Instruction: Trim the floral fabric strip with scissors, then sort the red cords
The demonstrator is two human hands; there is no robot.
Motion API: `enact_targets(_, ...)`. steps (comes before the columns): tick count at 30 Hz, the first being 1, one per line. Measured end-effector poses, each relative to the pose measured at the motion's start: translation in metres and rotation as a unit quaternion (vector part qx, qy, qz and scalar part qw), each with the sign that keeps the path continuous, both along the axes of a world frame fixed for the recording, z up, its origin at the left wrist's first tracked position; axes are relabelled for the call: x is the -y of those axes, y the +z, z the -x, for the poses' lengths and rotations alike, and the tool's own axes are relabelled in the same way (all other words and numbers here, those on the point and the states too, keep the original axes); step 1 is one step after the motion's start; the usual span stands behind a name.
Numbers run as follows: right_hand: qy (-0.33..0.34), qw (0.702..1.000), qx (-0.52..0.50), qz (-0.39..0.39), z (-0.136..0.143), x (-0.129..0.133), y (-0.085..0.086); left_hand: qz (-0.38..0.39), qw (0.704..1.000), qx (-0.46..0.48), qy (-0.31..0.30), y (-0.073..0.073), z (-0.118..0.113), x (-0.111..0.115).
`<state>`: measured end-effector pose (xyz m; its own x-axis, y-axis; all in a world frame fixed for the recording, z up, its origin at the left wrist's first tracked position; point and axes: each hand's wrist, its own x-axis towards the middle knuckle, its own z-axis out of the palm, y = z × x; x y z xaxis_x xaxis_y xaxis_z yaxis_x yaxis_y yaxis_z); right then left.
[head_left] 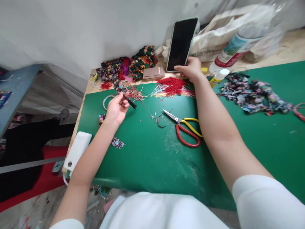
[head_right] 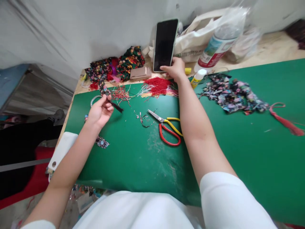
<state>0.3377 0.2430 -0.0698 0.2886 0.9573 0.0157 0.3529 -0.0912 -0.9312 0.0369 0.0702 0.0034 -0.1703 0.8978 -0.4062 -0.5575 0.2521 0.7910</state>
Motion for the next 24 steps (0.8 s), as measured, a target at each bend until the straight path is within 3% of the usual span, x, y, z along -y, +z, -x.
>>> enact_targets(9, -0.022, 1.0, -0.019, 0.009, 0.003, 0.003, 0.006, -0.04, 0.996, -0.048, 0.059, 0.005, 0.024, -0.148)
enact_targets(12, -0.02, 1.0, -0.011, 0.007, 0.001, 0.003, 0.005, -0.047, 0.994, -0.062, 0.075, 0.003, 0.026, -0.18)
enact_targets(17, -0.011, 1.0, -0.001, 0.009, 0.0, 0.005, 0.006, 0.049, 0.991, 0.019, 0.122, -0.007, 0.029, -0.196)
enact_targets(21, -0.013, 1.0, 0.001, 0.018, 0.003, 0.008, 0.009, 0.049, 0.994, 0.034, 0.092, -0.011, 0.033, -0.196)
enact_targets(24, -0.02, 0.999, 0.011, 0.026, 0.004, 0.01, 0.011, 0.045, 0.996, 0.023, 0.068, -0.003, 0.035, -0.19)
